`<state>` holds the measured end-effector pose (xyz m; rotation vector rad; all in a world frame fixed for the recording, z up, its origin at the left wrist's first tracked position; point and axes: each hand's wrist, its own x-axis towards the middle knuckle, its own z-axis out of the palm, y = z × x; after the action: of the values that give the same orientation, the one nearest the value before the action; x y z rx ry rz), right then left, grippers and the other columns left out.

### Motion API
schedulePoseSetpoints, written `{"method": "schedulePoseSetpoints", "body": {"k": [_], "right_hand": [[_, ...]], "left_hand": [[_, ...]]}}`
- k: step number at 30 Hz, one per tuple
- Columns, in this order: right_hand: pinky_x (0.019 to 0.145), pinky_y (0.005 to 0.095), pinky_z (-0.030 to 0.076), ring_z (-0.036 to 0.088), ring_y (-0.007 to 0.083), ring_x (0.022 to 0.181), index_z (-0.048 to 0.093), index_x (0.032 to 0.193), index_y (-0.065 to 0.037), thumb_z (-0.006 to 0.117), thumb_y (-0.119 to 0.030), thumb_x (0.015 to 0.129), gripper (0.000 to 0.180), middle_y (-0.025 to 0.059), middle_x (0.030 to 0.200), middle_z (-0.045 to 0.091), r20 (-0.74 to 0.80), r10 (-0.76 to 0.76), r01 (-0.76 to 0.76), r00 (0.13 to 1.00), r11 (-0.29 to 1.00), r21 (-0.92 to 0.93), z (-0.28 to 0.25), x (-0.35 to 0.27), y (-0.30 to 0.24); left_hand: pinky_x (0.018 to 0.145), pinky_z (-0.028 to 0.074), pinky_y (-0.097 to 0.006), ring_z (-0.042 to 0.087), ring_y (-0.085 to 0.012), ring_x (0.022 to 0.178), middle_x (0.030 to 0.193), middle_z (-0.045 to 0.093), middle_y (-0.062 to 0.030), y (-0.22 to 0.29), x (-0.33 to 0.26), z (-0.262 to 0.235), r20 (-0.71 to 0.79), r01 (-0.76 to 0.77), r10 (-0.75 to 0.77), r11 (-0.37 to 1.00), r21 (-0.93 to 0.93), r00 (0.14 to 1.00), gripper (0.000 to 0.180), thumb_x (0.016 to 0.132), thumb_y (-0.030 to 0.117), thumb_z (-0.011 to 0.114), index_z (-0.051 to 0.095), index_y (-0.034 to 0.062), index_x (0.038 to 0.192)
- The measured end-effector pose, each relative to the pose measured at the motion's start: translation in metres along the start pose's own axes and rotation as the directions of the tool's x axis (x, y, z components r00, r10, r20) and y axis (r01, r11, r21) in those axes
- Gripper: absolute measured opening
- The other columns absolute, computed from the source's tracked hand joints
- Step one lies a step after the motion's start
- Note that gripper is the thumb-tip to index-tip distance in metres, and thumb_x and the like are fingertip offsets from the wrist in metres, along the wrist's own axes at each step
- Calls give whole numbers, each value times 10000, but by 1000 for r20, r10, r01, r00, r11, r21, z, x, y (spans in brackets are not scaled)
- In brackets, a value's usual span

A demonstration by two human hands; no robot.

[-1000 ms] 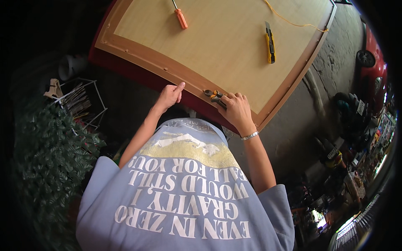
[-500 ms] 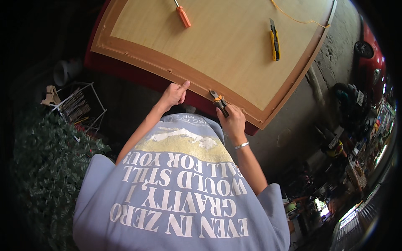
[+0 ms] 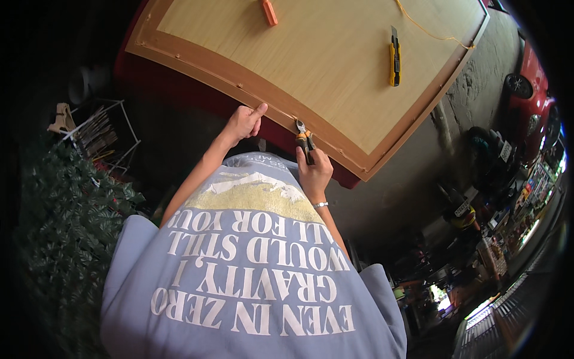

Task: The person uses pliers to remove staples from a wooden frame, then flips the frame and inserts a white backing board and a black mat. The person smooths the backing and mat into place within the frame.

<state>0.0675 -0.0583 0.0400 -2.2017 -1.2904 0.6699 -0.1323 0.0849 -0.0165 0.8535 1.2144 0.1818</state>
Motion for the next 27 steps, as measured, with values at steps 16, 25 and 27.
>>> {"method": "schedulePoseSetpoints", "body": {"k": [16, 25, 27], "right_hand": [[480, 249, 295, 399, 33, 534, 474, 678, -85, 690, -251, 1008, 428, -57, 601, 433, -41, 247, -198, 968, 854, 481, -66, 71, 14], [728, 384, 484, 602, 278, 853, 643, 782, -72, 817, -280, 783, 271, 60, 802, 610, 499, -447, 538, 743, 841, -48, -86, 64, -50], [803, 396, 471, 597, 279, 911, 676, 818, -80, 801, -299, 796, 253, 63, 838, 612, 497, -493, 603, 714, 793, -81, -78, 67, -58]], "left_hand": [[407, 354, -240, 476, -92, 414, 469, 522, -28, 7, -9, 1, 47, 36, -33, 997, -63, 998, 773, 1026, 638, 460, 582, 53, 535], [539, 444, -211, 524, -54, 567, 666, 608, 5, 33, -31, 31, 332, -13, 64, 988, -155, 941, 676, 1041, 624, 441, 720, 10, 997], [601, 461, -238, 534, -65, 617, 675, 606, 5, 29, -33, 30, 264, -136, 137, 990, -23, 955, 600, 1059, 543, 490, 723, -3, 977]]}}
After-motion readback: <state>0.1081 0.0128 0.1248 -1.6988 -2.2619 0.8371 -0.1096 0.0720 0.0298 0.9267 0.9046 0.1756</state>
